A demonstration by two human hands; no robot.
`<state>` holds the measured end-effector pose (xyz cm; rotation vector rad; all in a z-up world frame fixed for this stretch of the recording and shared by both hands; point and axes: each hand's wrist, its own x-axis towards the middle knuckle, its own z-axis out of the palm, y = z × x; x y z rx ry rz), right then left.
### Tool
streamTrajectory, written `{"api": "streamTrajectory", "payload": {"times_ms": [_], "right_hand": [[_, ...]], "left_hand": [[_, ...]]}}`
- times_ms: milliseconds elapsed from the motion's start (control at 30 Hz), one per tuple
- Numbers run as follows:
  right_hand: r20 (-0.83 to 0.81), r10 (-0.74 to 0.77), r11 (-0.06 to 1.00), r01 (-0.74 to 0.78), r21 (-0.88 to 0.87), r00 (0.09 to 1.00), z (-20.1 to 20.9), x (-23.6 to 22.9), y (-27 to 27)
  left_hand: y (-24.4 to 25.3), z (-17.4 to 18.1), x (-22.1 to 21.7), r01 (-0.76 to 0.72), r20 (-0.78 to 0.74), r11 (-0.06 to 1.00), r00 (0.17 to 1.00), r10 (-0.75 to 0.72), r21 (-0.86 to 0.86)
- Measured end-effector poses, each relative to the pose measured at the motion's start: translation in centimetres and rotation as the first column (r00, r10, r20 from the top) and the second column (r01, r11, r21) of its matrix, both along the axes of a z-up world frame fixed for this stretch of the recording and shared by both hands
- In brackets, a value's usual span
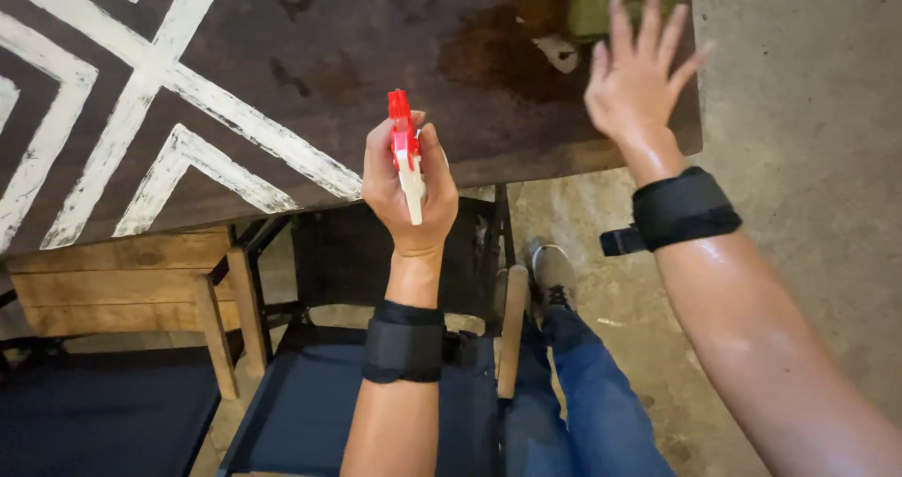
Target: The person sprays a liquid onto a wooden table with a geometric pattern and wipes the surface with a cloth. They move around the table to clean different sections, including the edges and the center.
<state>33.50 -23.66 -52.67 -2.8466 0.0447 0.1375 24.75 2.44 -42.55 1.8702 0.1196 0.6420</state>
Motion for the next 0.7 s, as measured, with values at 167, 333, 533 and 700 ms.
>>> {"api": "streamTrajectory", "payload": {"times_ms": [167,333,533,700], "right_hand": [[0.034,-0.107,0.994,0.106,0.014,0.994,-1.9,-0.6,0.4],[0.067,-0.026,0.998,0.023,0.051,0.997,-2.0,0.9,2.7],[0.084,0.135,0.989,-0.139,0.046,0.987,-3.8,2.7,7.1],[0.12,0.386,0.907,-0.4,0.132,0.915,-1.2,0.8,12.7]], "left_hand": [[-0.2,0.3,0.7,-0.012,0.019,1.0,1.0,0.012,0.004],[-0.2,2.4,2.6,-0.014,0.064,0.997,0.998,0.009,0.082],[0.3,3.4,4.7,-0.016,0.091,0.991,0.996,0.004,0.129],[0.3,3.6,6.0,-0.004,0.153,0.992,0.988,-0.016,0.128]]}}
